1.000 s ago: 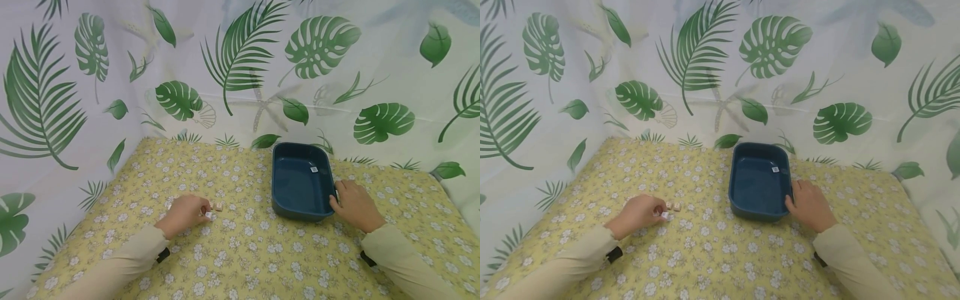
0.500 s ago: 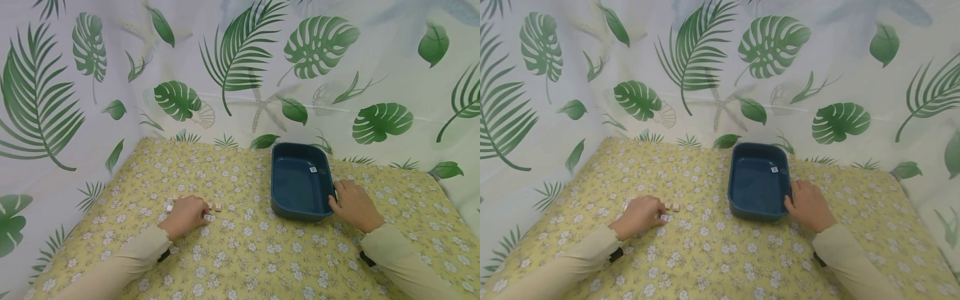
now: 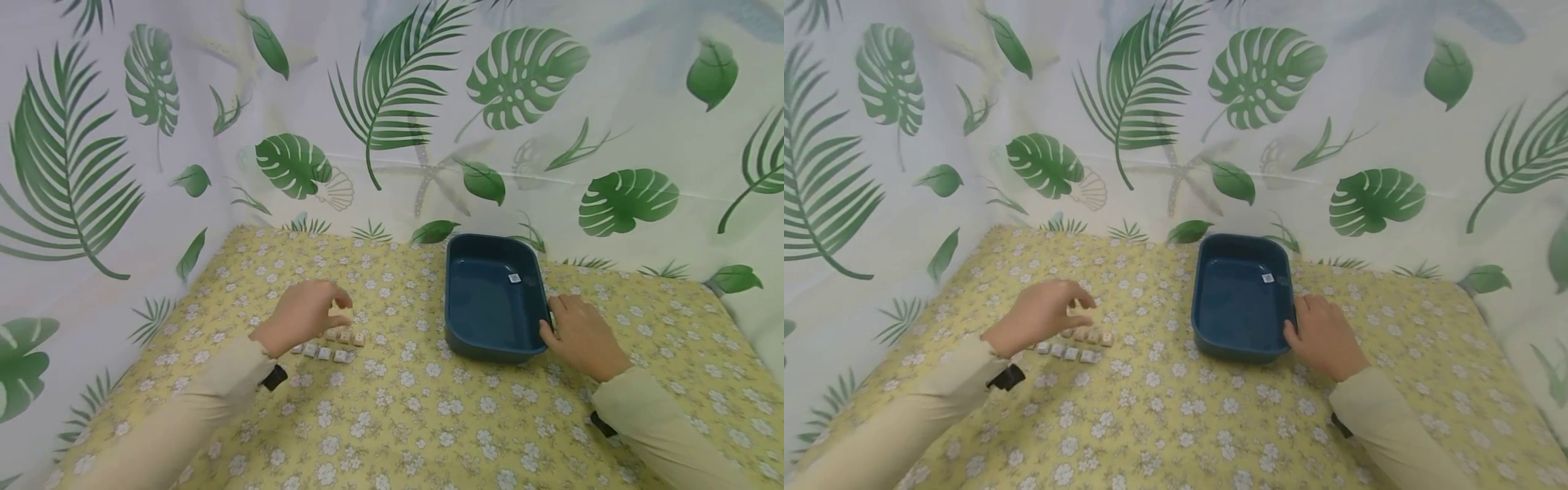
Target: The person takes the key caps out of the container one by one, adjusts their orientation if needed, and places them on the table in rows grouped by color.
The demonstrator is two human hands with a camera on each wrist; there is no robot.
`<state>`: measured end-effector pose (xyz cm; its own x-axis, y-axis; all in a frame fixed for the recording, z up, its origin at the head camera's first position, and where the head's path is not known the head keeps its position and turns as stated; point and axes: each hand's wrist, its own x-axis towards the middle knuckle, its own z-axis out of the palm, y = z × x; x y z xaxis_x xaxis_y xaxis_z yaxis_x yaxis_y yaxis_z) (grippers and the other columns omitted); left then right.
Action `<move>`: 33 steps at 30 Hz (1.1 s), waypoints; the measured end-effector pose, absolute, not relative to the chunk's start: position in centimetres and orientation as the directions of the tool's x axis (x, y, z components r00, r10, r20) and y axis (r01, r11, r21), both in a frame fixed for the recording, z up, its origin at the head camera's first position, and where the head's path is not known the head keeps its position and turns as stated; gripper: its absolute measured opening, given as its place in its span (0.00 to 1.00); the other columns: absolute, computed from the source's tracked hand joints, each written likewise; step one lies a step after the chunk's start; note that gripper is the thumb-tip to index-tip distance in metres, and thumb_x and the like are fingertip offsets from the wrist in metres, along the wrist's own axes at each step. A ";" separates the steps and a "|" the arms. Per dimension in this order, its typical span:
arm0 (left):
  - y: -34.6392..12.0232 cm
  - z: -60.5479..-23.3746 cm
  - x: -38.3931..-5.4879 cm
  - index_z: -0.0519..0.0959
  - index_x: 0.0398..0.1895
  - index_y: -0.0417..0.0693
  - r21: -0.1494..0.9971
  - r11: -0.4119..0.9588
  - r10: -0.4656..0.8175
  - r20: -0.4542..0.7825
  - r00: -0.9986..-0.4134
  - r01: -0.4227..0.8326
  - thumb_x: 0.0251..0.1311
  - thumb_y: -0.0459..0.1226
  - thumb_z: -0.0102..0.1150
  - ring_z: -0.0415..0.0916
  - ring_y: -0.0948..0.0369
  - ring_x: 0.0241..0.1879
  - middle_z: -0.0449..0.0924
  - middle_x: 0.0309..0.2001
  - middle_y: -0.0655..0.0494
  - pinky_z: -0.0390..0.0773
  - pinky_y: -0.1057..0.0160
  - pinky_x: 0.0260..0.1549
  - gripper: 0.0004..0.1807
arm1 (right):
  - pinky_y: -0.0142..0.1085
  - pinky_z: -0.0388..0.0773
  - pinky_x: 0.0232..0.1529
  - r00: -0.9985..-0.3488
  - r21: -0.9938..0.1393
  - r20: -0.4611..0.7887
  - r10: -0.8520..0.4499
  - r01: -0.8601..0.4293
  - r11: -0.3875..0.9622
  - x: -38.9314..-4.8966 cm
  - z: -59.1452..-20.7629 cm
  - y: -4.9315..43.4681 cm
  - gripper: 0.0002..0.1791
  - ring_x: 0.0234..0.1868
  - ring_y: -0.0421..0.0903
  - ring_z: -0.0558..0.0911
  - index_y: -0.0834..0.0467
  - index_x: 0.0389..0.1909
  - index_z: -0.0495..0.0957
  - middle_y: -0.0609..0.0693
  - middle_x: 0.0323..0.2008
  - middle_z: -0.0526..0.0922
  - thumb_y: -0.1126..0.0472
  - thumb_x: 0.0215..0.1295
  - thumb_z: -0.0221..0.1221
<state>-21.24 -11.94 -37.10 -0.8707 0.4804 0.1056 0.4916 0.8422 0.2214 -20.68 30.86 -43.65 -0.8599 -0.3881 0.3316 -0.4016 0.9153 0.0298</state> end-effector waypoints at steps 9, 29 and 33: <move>-2.1 -31.2 -26.6 0.82 0.44 0.52 0.401 0.709 0.569 0.162 -0.806 0.580 0.61 0.46 0.59 0.79 0.64 0.35 0.83 0.39 0.58 0.78 0.64 0.36 0.12 | 0.45 0.71 0.25 -0.860 0.026 0.334 -0.386 -0.401 0.916 -20.8 -44.0 31.9 0.12 0.25 0.51 0.73 0.67 0.33 0.72 0.59 0.27 0.75 0.59 0.60 0.56; 18.6 -40.8 -35.7 0.83 0.33 0.53 0.337 0.865 0.423 -0.095 -0.901 0.370 0.58 0.45 0.62 0.79 0.65 0.31 0.84 0.34 0.60 0.78 0.68 0.28 0.07 | 0.39 0.67 0.23 -0.797 0.065 0.433 -0.421 -0.438 0.897 -21.0 -44.6 32.0 0.11 0.22 0.45 0.68 0.65 0.31 0.72 0.55 0.24 0.72 0.61 0.55 0.60; 19.9 -42.8 -36.1 0.82 0.45 0.58 0.285 0.902 0.371 -0.125 -0.920 0.325 0.55 0.46 0.65 0.81 0.64 0.40 0.84 0.44 0.62 0.81 0.65 0.35 0.14 | 0.39 0.67 0.23 -0.788 0.078 0.439 -0.433 -0.447 0.891 -20.8 -44.3 32.0 0.11 0.22 0.45 0.69 0.65 0.31 0.72 0.54 0.24 0.72 0.61 0.55 0.61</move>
